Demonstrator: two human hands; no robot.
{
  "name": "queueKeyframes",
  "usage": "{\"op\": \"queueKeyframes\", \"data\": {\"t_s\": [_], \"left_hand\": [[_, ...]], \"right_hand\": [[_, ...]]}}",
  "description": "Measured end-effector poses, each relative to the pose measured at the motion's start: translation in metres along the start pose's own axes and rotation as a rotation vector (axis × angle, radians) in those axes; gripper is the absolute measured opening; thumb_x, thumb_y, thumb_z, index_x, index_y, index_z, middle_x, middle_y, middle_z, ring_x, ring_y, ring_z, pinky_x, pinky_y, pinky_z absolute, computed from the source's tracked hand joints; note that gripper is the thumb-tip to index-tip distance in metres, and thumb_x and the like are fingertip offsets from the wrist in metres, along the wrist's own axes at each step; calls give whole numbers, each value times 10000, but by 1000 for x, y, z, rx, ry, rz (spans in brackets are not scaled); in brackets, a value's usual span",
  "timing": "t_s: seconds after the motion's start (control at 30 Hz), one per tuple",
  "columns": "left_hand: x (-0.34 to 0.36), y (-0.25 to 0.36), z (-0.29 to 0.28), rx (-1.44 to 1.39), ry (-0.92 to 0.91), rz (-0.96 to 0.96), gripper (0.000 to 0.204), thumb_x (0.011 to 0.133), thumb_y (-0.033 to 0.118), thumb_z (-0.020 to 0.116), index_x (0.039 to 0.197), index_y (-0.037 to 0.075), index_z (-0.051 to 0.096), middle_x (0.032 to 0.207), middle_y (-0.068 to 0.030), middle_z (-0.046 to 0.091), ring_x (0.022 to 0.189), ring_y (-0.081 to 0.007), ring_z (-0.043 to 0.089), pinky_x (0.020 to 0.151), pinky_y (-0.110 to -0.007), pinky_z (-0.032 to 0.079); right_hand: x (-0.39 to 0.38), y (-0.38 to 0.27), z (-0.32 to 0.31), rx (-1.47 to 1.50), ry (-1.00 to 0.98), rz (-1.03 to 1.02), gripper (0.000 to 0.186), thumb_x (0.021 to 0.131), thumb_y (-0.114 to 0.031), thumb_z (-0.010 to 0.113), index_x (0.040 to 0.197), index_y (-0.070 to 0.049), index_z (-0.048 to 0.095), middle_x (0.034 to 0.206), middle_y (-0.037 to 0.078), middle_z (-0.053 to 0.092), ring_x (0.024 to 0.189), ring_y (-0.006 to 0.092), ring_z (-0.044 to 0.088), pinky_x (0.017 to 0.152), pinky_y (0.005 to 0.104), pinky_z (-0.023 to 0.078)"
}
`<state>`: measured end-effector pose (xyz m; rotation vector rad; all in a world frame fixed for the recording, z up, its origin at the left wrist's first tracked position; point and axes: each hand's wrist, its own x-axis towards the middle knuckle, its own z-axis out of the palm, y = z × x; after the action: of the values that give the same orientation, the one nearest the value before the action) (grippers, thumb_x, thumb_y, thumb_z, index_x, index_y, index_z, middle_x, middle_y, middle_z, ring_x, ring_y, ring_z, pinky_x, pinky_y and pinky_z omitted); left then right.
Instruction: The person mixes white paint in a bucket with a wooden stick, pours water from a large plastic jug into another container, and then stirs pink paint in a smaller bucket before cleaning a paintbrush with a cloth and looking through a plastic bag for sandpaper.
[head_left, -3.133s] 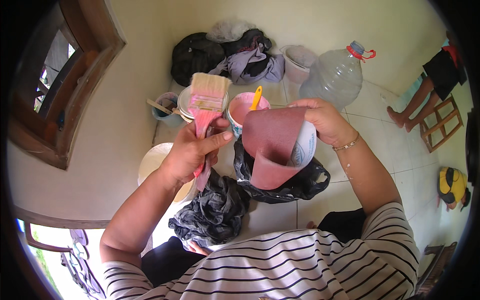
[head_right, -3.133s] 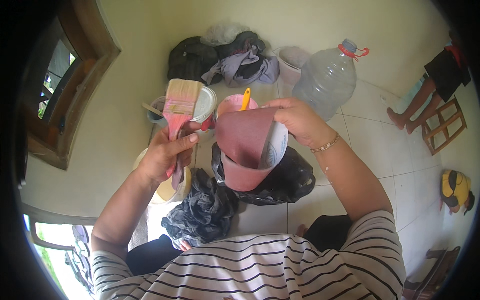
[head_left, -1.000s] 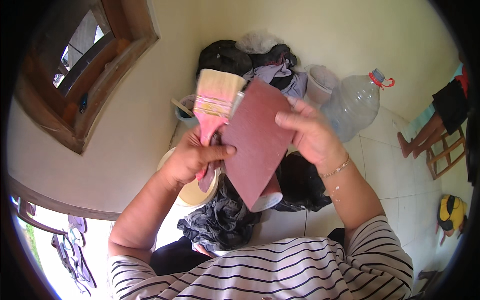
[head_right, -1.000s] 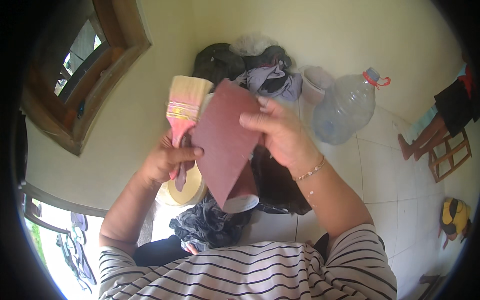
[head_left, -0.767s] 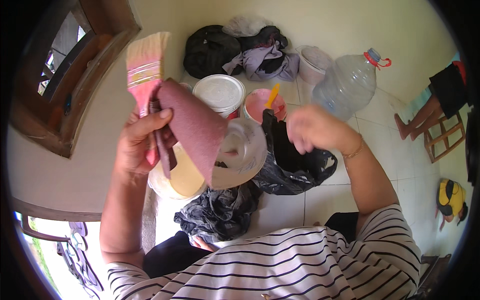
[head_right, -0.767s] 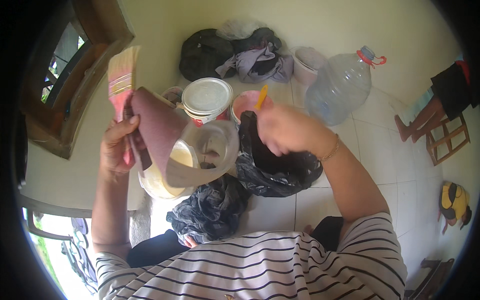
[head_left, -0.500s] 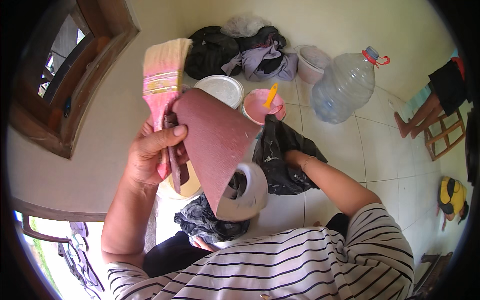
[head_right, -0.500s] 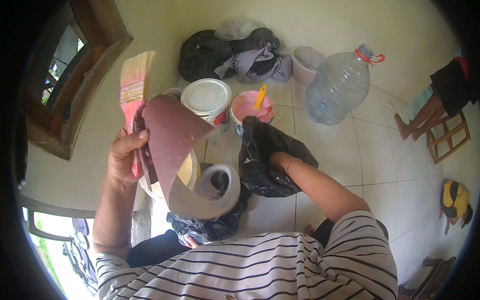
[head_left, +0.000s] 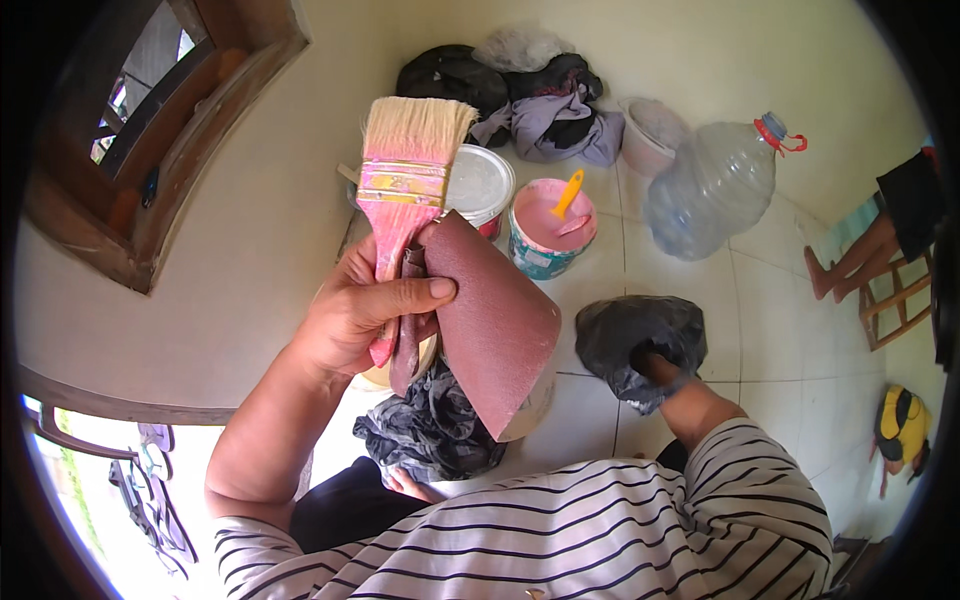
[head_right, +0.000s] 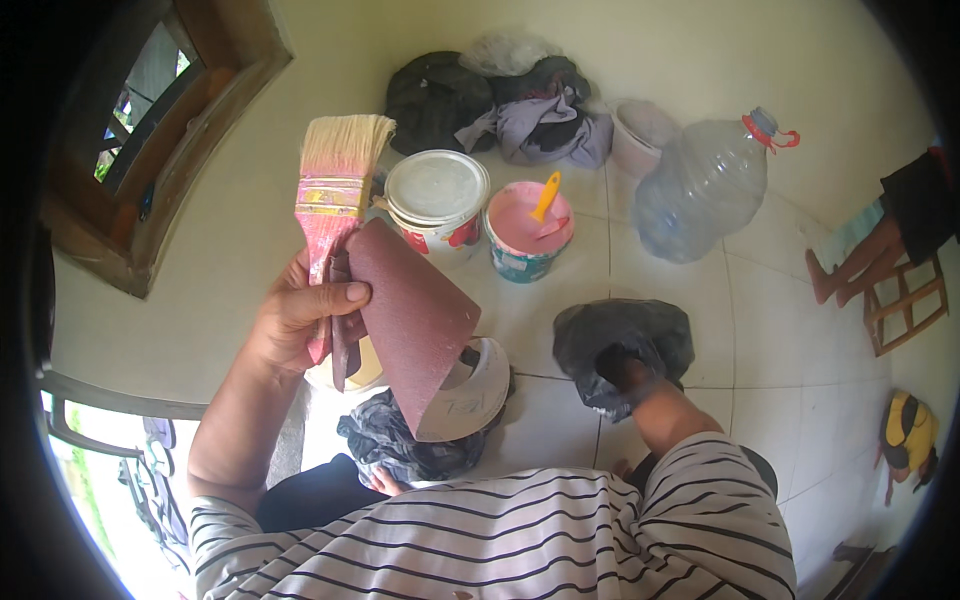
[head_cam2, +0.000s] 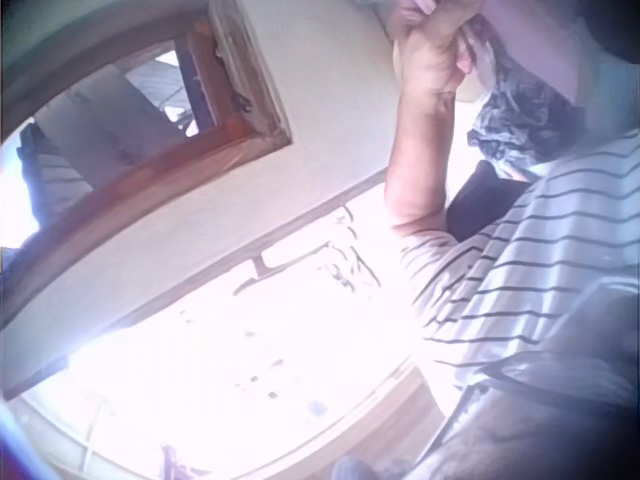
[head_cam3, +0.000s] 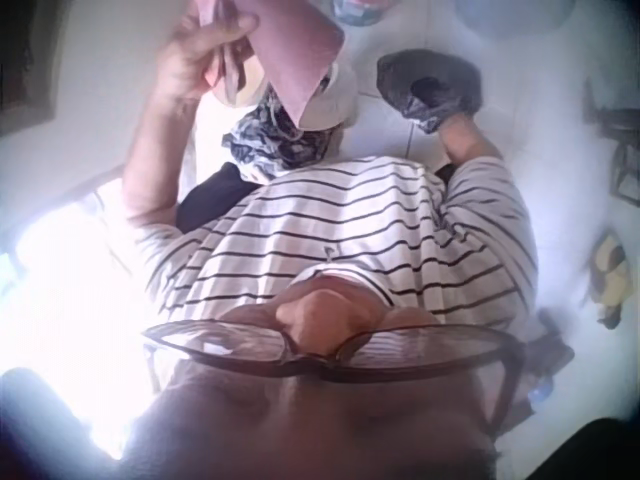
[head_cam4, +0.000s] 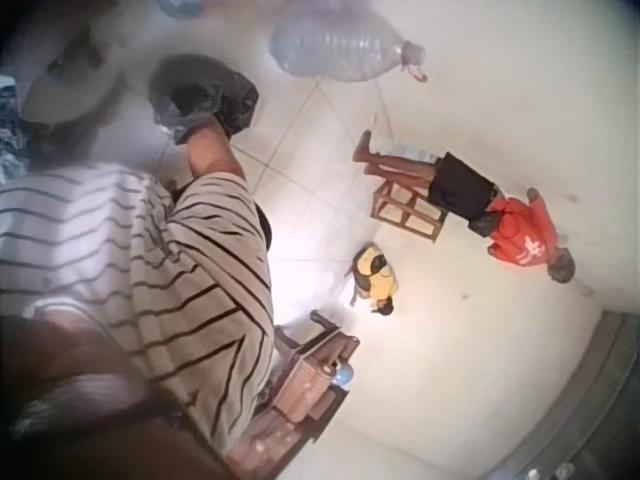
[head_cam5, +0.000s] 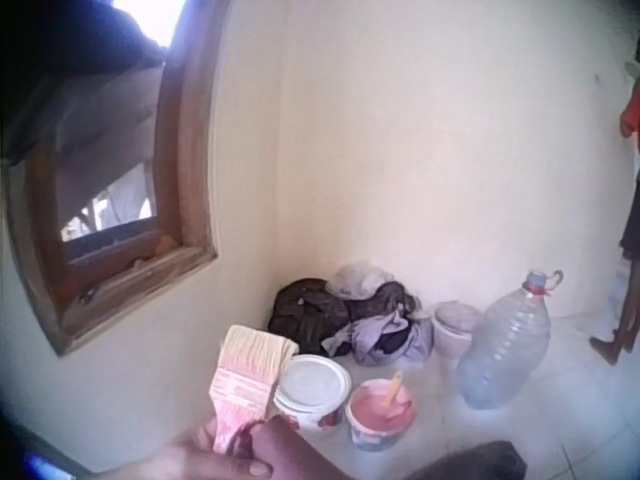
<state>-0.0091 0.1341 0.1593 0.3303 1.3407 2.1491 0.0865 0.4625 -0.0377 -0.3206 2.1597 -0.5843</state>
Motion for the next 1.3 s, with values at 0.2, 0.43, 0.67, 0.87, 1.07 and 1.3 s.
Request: {"op": "queueKeyframes", "data": {"t_s": [0.2,0.43,0.67,0.87,1.07,1.3], "left_hand": [[3,-6,-2,31,-33,-61,458,744,8,638,1180,12,500,957,-95,617,822,-165,636,701,-290,532],[5,-10,3,5,-55,-27,311,769,3,670,1061,38,570,742,-1,584,557,-67,532,503,-198,417],[2,-10,5,8,-39,-38,269,775,8,666,1029,41,583,757,-12,589,573,-78,544,510,-213,433],[0,-10,6,-71,17,-9,256,777,10,659,1020,40,583,773,-30,609,565,-102,570,516,-230,463],[7,-14,4,-67,49,-34,237,774,18,658,999,43,586,733,-30,611,551,-109,575,512,-235,468],[9,-17,9,-109,12,-81,244,753,24,656,988,39,590,694,-29,595,524,-110,558,497,-228,453]], "right_hand": [[-11,-5,-5,-58,17,-9,347,767,-247,590,1019,-14,639,1013,209,625,961,341,602,831,370,463],[-17,-10,-5,-195,-12,-18,385,781,-279,586,1061,-16,622,1046,196,623,987,336,594,848,367,458],[-20,-11,-12,-411,-85,-21,425,796,-310,581,1103,-18,606,1079,184,620,1012,331,587,864,364,454],[-34,2,-22,-557,-203,15,459,808,-337,578,1140,-20,592,1107,174,618,1034,327,580,878,361,449],[-79,-25,-84,-168,-269,23,598,823,-431,581,1250,-18,512,1143,169,608,1060,319,570,917,353,426],[-100,-108,-86,-203,-9,19,520,895,-421,480,954,76,619,930,257,620,905,364,602,826,405,468]]}}
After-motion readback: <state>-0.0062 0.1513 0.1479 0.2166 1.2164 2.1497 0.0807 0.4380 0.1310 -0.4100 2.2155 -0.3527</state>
